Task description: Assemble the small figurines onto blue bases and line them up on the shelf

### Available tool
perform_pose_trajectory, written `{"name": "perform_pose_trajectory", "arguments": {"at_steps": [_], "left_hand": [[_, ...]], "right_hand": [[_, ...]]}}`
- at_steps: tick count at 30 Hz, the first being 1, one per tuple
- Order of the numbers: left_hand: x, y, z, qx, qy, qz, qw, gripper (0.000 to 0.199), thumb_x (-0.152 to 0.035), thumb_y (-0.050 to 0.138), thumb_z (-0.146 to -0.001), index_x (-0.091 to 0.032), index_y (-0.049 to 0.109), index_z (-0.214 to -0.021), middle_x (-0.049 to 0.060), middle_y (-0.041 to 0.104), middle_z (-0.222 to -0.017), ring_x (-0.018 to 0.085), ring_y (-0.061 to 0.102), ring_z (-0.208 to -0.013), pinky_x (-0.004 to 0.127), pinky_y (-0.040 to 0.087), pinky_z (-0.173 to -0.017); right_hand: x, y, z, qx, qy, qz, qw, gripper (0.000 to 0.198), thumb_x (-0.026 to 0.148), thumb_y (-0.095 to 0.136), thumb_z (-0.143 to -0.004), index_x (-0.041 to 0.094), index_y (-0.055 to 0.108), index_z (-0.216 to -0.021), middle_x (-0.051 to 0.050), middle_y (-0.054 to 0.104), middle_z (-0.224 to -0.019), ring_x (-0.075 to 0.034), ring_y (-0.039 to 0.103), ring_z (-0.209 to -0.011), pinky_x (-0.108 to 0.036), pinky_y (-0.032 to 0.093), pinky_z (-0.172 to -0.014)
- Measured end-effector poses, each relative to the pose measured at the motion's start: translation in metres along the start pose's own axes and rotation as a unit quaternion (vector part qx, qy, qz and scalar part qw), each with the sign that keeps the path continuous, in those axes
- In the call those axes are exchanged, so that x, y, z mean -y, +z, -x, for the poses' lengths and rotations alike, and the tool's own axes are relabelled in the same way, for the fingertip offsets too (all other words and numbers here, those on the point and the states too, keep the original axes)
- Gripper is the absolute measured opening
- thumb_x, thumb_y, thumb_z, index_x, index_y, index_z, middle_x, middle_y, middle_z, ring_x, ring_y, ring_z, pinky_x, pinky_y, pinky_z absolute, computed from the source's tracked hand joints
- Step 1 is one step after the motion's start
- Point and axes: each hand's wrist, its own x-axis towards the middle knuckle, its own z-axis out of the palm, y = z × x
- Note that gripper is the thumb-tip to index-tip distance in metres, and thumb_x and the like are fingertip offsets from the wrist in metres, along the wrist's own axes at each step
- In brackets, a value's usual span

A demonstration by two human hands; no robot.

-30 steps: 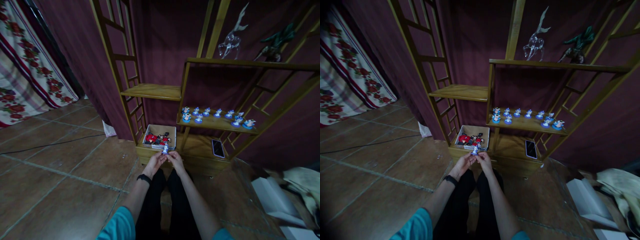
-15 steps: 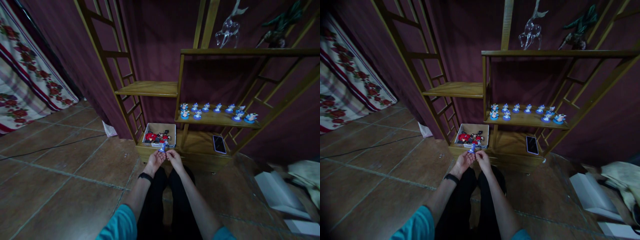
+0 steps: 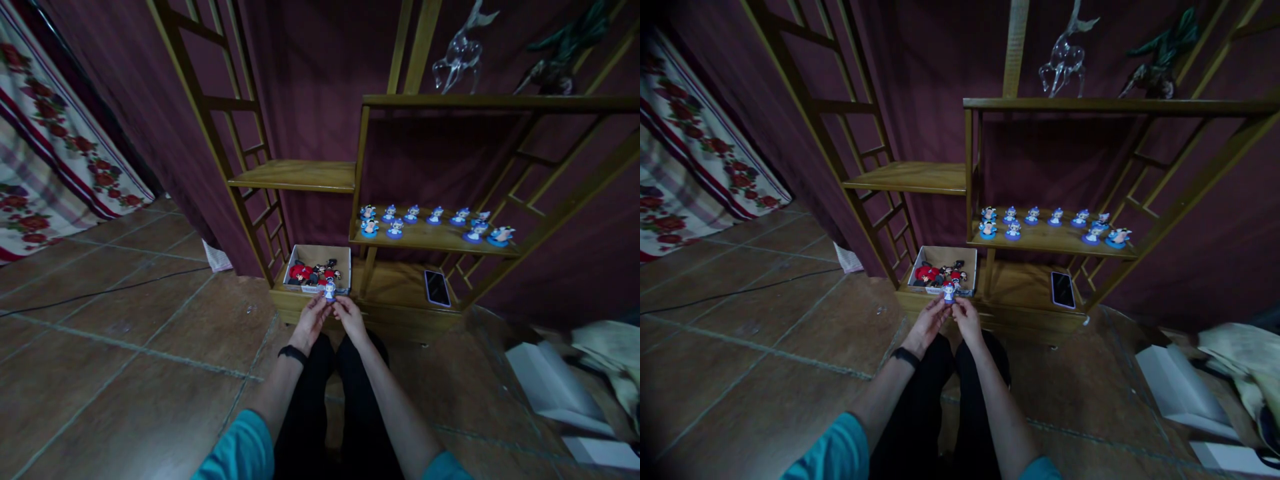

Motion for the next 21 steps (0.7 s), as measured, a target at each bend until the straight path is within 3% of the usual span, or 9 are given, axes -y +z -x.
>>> {"name": "perform_pose_trajectory", "arguments": {"at_steps": [6,15,21], "left_hand": [[0.0049,-0.0032,-0.0032,0.017,0.042,0.008,0.999,0.049,-0.003,0.070,-0.059,-0.017,0.057,-0.104,0.003,0.065,-0.087,0.011,0.060,-0.079,0.025,0.043,-0.080],[0.0077,-0.0028,-0.0041,0.019,0.066,-0.022,0.997,0.045,-0.006,0.073,-0.053,-0.013,0.063,-0.096,0.004,0.066,-0.077,0.012,0.060,-0.073,0.028,0.040,-0.081],[0.0055,-0.0008,-0.0015,0.057,0.064,-0.018,0.996,0.049,-0.004,0.072,-0.053,-0.013,0.063,-0.101,0.008,0.067,-0.090,0.015,0.060,-0.083,0.029,0.039,-0.085]], "right_hand": [[-0.0008,0.0008,0.0000,-0.003,0.013,0.007,1.000,0.044,0.045,0.059,-0.067,0.018,0.060,-0.102,-0.001,0.063,-0.071,-0.012,0.056,-0.060,-0.025,0.047,-0.055],[-0.0025,0.0018,-0.0010,-0.006,0.025,-0.004,1.000,0.041,0.042,0.061,-0.066,0.019,0.062,-0.100,-0.002,0.063,-0.070,-0.014,0.058,-0.062,-0.026,0.048,-0.056],[0.0015,0.0022,-0.0008,-0.003,0.013,-0.014,1.000,0.038,0.040,0.062,-0.064,0.020,0.062,-0.096,-0.002,0.065,-0.081,-0.014,0.058,-0.064,-0.025,0.047,-0.055]]}}
